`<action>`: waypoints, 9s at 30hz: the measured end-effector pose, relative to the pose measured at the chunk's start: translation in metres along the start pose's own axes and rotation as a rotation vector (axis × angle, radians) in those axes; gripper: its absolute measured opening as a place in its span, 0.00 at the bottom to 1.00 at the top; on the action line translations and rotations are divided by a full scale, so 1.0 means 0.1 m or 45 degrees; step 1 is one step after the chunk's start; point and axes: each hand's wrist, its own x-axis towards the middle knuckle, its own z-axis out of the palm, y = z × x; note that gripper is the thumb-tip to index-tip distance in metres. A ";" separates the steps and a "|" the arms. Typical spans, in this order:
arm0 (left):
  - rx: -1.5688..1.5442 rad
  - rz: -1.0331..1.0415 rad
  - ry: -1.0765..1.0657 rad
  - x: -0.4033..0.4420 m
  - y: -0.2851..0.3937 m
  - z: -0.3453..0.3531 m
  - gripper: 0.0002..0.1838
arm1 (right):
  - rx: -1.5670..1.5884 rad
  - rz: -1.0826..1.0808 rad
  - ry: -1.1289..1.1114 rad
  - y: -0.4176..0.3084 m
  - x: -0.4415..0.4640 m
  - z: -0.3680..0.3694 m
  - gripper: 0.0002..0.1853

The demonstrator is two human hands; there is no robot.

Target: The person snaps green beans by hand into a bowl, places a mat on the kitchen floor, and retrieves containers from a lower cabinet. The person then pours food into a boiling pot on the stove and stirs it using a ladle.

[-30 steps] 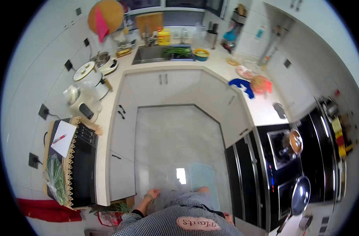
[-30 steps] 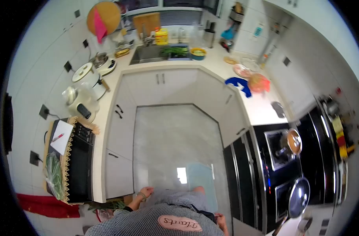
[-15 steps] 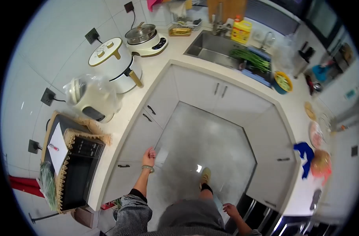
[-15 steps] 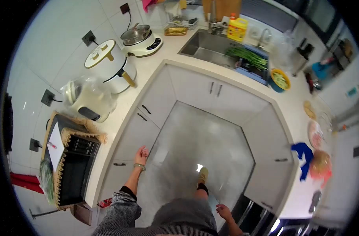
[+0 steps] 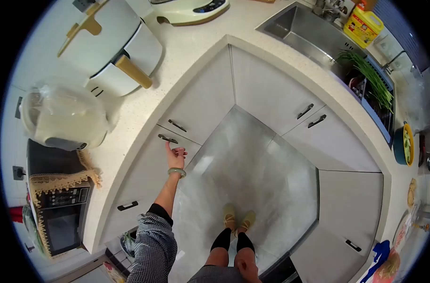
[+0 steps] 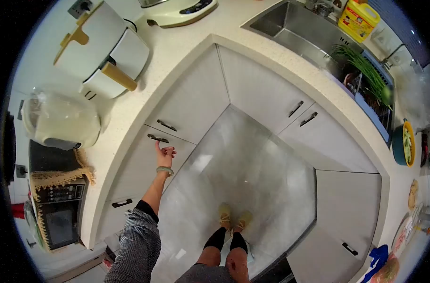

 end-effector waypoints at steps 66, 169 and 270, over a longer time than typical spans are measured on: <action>0.592 0.453 1.570 0.98 -1.18 -0.86 0.43 | 0.555 -0.633 0.152 -0.26 5.60 0.06 0.06; 0.609 1.020 0.700 0.04 -1.40 0.03 0.14 | 0.592 -0.751 0.439 0.54 5.95 0.19 0.55; 0.764 1.031 -0.933 -3.91 4.57 -1.07 0.43 | 0.067 -0.955 -0.236 -4.84 -0.79 -3.17 0.55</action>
